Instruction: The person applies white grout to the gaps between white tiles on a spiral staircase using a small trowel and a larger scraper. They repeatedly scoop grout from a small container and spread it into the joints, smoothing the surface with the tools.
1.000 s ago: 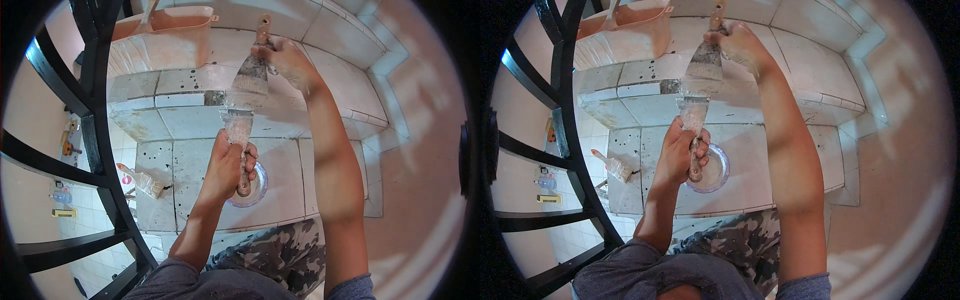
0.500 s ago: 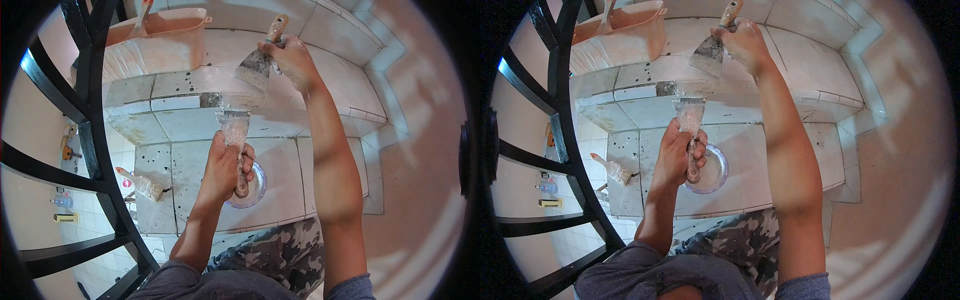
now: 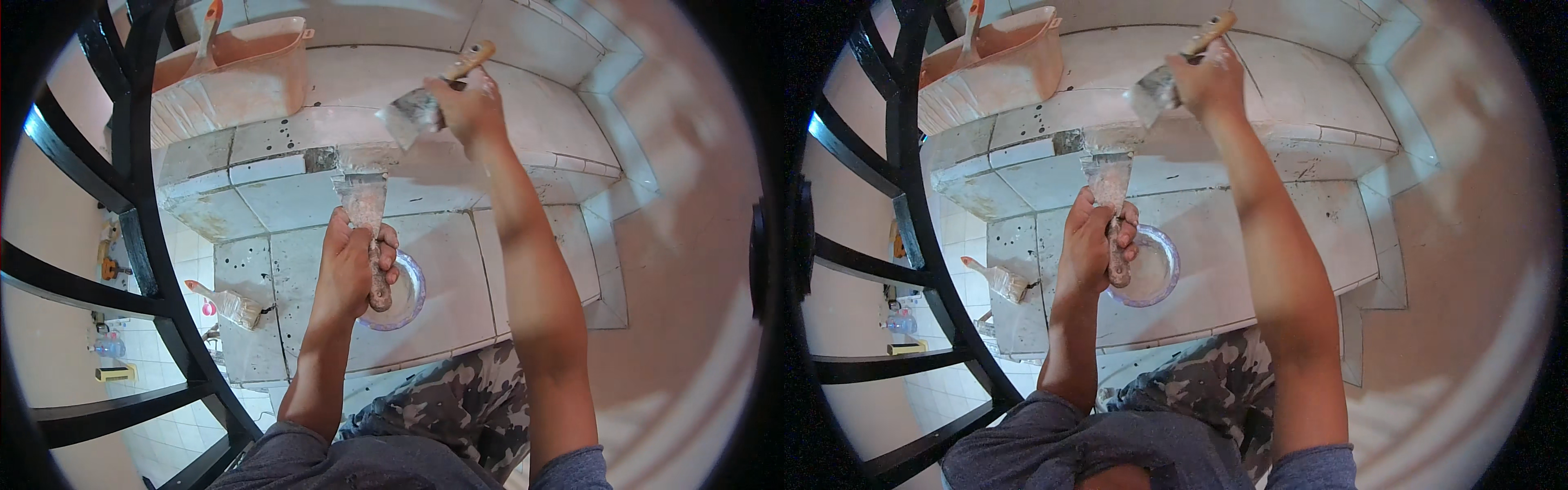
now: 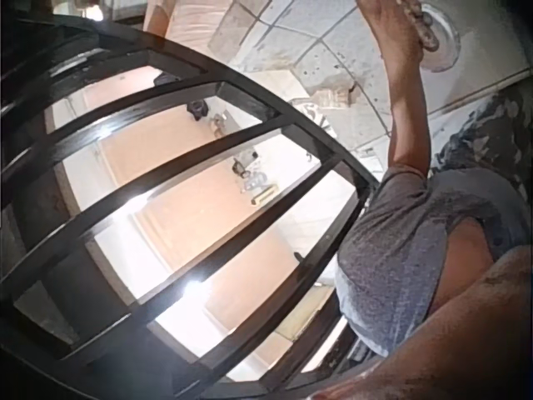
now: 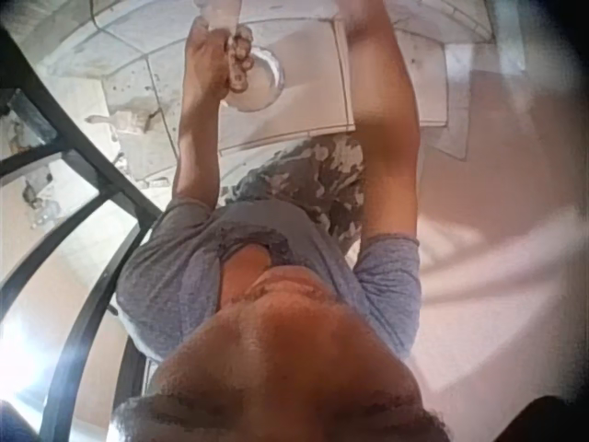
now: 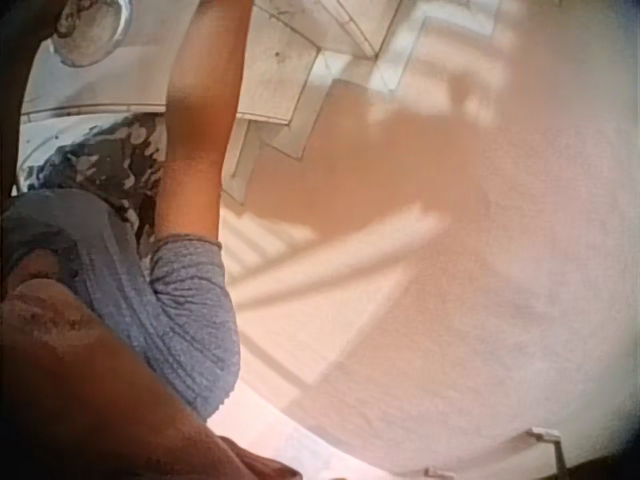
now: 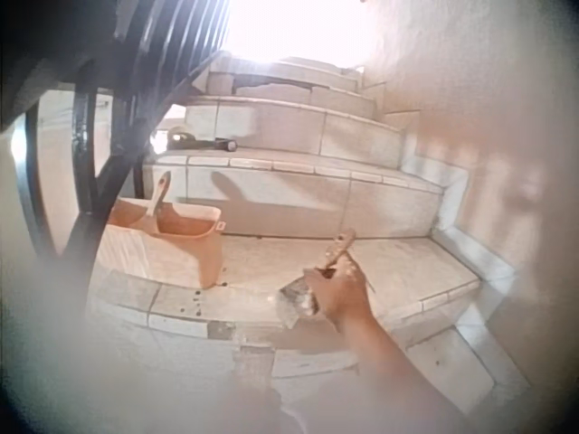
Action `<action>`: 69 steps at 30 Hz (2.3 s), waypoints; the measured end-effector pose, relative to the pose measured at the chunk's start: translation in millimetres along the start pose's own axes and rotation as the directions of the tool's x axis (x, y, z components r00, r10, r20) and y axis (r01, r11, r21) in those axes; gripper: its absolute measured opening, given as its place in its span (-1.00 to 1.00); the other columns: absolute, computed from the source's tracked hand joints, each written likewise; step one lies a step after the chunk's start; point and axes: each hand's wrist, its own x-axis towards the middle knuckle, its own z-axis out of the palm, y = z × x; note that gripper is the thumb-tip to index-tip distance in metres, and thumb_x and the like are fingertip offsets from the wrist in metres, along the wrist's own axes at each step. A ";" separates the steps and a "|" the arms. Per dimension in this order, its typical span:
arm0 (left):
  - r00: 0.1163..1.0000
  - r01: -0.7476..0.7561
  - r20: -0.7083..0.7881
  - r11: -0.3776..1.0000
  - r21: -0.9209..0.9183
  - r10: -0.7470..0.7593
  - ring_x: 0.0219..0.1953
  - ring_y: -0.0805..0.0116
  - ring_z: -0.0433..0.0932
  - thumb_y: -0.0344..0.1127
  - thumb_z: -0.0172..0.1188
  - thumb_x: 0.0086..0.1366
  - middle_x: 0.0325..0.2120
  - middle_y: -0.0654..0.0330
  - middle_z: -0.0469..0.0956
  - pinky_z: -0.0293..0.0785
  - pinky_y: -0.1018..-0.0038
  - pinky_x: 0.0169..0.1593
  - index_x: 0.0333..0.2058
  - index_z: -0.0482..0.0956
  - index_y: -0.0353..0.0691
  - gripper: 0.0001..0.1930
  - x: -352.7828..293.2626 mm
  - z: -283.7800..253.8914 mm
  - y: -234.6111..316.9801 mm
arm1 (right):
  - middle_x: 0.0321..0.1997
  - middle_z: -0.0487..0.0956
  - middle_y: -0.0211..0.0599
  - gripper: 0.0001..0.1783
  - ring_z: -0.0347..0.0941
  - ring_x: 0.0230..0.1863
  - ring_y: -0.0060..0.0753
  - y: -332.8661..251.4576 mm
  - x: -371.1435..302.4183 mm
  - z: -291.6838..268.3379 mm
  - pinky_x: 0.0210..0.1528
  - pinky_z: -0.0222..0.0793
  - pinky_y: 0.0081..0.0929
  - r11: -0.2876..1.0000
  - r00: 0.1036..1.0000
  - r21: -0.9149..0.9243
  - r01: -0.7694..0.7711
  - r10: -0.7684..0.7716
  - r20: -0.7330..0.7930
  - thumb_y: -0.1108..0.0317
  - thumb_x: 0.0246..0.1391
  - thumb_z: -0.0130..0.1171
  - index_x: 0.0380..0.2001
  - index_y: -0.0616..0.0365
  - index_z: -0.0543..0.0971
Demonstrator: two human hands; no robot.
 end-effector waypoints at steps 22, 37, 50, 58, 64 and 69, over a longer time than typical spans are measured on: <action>0.999 0.024 0.023 0.999 -0.031 -0.023 -0.57 0.50 0.32 -0.47 -0.21 0.40 -0.44 0.13 0.42 0.37 0.51 -0.58 -0.07 0.25 -0.15 -0.82 0.9 -6.9 0.7 | -0.42 0.59 -0.39 -0.63 0.42 -0.52 -0.53 -46.6 -35.6 -38.9 -0.51 0.31 -0.54 0.990 0.986 0.087 -0.114 0.102 0.133 0.20 0.03 0.39 -0.23 0.23 0.55; 0.999 0.000 0.047 1.000 0.020 -0.001 -0.57 0.43 0.36 -0.47 -0.28 0.39 -0.43 0.08 0.40 0.40 0.44 -0.59 -0.16 0.09 -0.23 -0.91 3.0 -4.8 2.8 | -0.41 0.64 -0.17 -0.70 0.58 -0.43 -0.13 -69.9 -64.1 14.7 -0.29 0.47 -0.34 0.907 0.869 -0.048 0.418 -0.384 0.312 0.38 0.03 0.29 -0.17 0.20 0.49; 0.999 0.036 -0.007 0.999 -0.004 -0.036 -0.57 0.49 0.32 -0.47 -0.23 0.38 -0.45 0.14 0.42 0.36 0.49 -0.57 -0.01 0.23 -0.17 -0.77 -0.6 -1.4 5.2 | -0.35 0.63 -0.26 -0.67 0.54 -0.34 -0.45 -64.1 -94.9 -19.6 -0.19 0.46 -0.47 0.969 0.945 -0.051 0.244 -0.225 0.236 0.36 0.14 0.32 -0.12 0.29 0.48; 1.000 0.028 0.003 1.000 -0.006 -0.028 -0.57 0.49 0.31 -0.46 -0.24 0.39 -0.45 0.16 0.44 0.36 0.49 -0.57 -0.02 0.25 -0.16 -0.78 1.0 -0.8 3.3 | -0.34 0.63 -0.19 -0.71 0.57 -0.39 -0.35 -49.8 -81.3 -0.3 -0.32 0.47 -0.44 0.882 0.848 0.012 0.470 -0.456 0.272 0.50 0.05 0.29 -0.13 0.20 0.52; 0.999 0.021 0.045 0.999 -0.033 -0.020 -0.55 0.43 0.36 -0.47 -0.28 0.37 -0.42 0.06 0.42 0.41 0.44 -0.56 -0.10 0.12 -0.25 -0.85 2.0 -4.1 3.8 | -0.21 0.62 -0.18 -0.65 0.62 -0.27 -0.23 -44.4 -76.8 5.9 -0.21 0.53 -0.42 0.767 0.738 0.069 0.638 -0.635 0.228 0.70 -0.05 0.21 -0.15 0.16 0.53; 0.999 0.040 0.035 0.998 -0.045 -0.038 -0.54 0.43 0.36 -0.48 -0.28 0.37 -0.40 0.05 0.41 0.41 0.43 -0.56 -0.10 0.12 -0.25 -0.85 0.8 -4.1 5.7 | -0.25 0.66 -0.18 -0.75 0.65 -0.26 -0.28 -41.2 -87.7 -13.8 -0.21 0.53 -0.44 0.850 0.839 0.015 0.526 -0.522 0.153 0.67 0.02 0.22 -0.20 0.23 0.53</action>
